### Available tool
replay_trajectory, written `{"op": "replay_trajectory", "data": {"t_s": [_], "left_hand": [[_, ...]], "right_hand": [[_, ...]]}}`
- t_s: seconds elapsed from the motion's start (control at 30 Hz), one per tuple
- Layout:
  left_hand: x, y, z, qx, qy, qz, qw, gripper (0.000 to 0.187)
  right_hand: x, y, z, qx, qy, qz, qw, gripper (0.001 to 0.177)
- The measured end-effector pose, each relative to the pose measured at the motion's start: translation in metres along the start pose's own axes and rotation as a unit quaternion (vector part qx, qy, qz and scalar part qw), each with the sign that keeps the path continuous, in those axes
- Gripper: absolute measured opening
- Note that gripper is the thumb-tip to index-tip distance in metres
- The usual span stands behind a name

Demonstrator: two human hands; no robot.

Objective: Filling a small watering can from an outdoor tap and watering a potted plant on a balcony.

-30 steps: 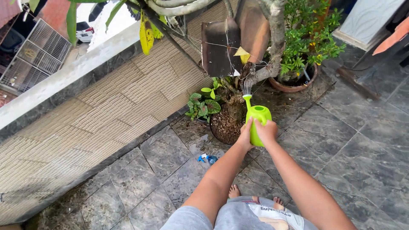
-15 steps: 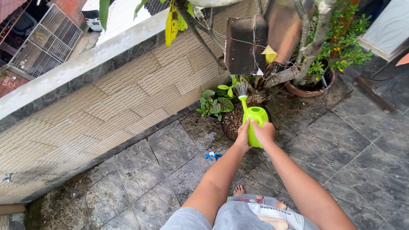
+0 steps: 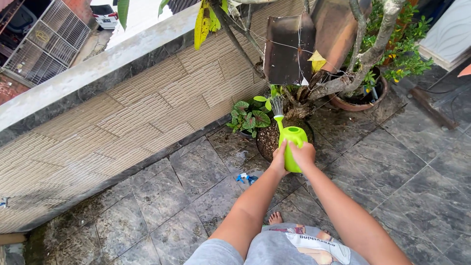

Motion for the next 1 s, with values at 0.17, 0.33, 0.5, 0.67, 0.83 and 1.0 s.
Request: {"op": "replay_trajectory", "data": {"t_s": [0.17, 0.33, 0.5, 0.67, 0.83, 1.0], "left_hand": [[-0.006, -0.004, -0.002, -0.001, -0.02, -0.005, 1.0, 0.109], [-0.036, 0.008, 0.016, -0.01, -0.031, -0.039, 0.999, 0.11], [-0.052, 0.017, 0.024, -0.023, -0.041, -0.061, 0.997, 0.112], [-0.041, 0.015, 0.014, -0.004, -0.056, -0.064, 0.996, 0.111], [-0.031, 0.013, 0.005, 0.012, -0.071, -0.064, 0.995, 0.11], [-0.042, 0.021, 0.015, 0.009, -0.07, -0.065, 0.995, 0.105]], "right_hand": [[-0.007, -0.017, 0.019, -0.026, 0.027, 0.007, 0.999, 0.039], [0.012, -0.025, 0.007, -0.022, 0.012, 0.036, 0.999, 0.036], [0.025, -0.024, -0.002, -0.006, -0.02, 0.061, 0.998, 0.034], [0.02, -0.016, 0.009, -0.027, -0.02, 0.06, 0.998, 0.035], [0.01, -0.017, 0.028, -0.044, -0.009, 0.064, 0.997, 0.036], [0.015, -0.012, 0.011, -0.042, -0.011, 0.051, 0.998, 0.036]]}}
Point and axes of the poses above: each hand's wrist, its own y-axis away from the middle knuckle, its own x-axis out of the back of the hand, z = x × y, the point moved 6 cm from there along -y, towards the middle knuckle, and after that the axes turned 15 degrees about y, right-handed, at the moved point
